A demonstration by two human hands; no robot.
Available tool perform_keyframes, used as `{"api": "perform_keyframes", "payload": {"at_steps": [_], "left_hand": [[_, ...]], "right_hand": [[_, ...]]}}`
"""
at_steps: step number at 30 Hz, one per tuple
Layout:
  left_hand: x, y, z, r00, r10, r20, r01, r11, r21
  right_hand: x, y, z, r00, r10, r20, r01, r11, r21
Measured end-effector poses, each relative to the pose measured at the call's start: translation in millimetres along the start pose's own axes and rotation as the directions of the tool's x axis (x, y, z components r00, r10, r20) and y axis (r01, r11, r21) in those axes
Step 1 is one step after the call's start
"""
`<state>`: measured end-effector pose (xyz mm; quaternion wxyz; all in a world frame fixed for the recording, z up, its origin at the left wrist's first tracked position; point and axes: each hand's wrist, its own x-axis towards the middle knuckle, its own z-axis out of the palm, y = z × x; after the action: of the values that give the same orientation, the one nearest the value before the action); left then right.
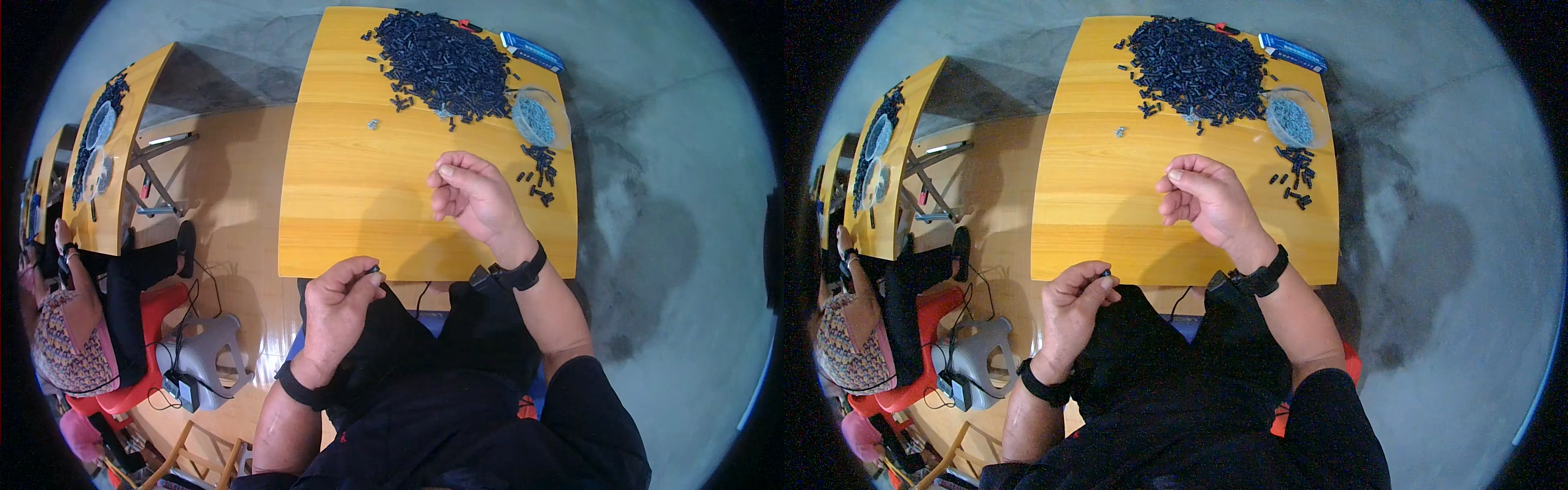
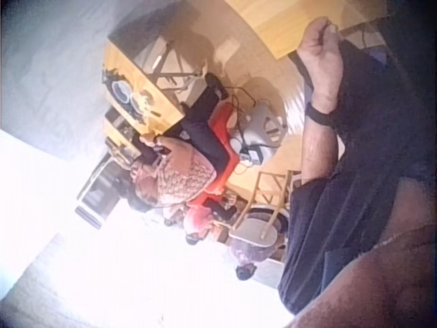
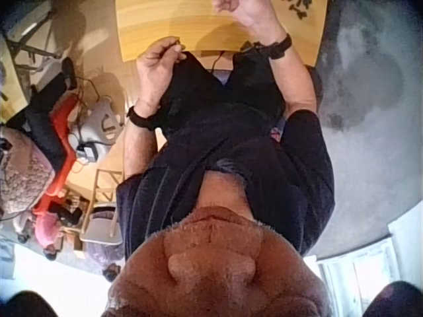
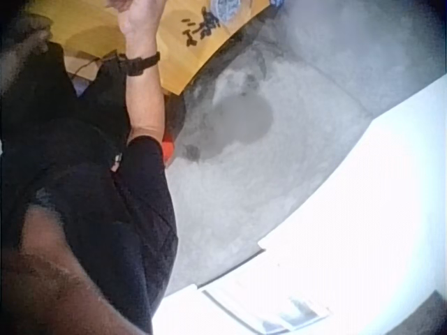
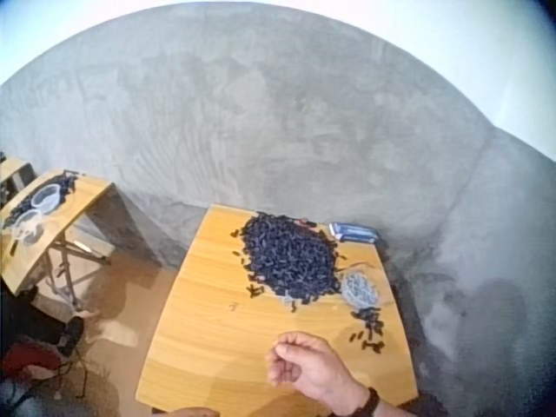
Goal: Joining small blue plastic connectors together.
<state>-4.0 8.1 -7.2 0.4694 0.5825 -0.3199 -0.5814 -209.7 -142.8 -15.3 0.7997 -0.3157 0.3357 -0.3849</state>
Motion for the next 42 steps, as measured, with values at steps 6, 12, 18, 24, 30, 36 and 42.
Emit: {"api": "perform_keyframes", "payload": {"at_steps": [6,12,18,24,30,36,42], "left_hand": [[-0.7,1.0,-1.2,0.999,0.026,0.032,-0.027,0.999,0.022],[-0.8,0.8,-2.0,0.999,0.043,0.024,-0.042,0.998,-0.040],[-1.5,5.1,-0.8,0.999,0.030,0.011,-0.030,0.998,-0.054],[-1.9,4.5,-2.4,0.998,0.041,0.047,-0.040,0.999,-0.027],[-1.1,2.1,-3.0,0.985,0.161,0.065,-0.155,0.984,-0.084],[-1.4,3.5,-5.3,0.985,0.163,0.049,-0.160,0.985,-0.067],[-2.7,6.2,-3.0,0.991,0.126,0.033,-0.122,0.985,-0.122]], "right_hand": [[-3.6,-1.4,1.5,0.999,0.014,0.044,-0.018,0.996,0.086],[-5.5,1.1,4.8,0.995,0.010,0.098,-0.017,0.997,0.074],[-9.1,4.3,11.5,0.997,-0.009,0.073,0.006,0.999,0.040],[-13.0,9.5,16.0,0.994,-0.013,0.106,0.009,0.999,0.041],[-26.7,15.4,35.1,0.997,0.002,0.080,0.002,0.999,-0.049],[-34.2,25.0,43.6,0.993,-0.070,0.092,0.080,0.991,-0.106],[-38.5,27.1,50.5,0.989,-0.061,0.132,0.074,0.992,-0.101]]}}
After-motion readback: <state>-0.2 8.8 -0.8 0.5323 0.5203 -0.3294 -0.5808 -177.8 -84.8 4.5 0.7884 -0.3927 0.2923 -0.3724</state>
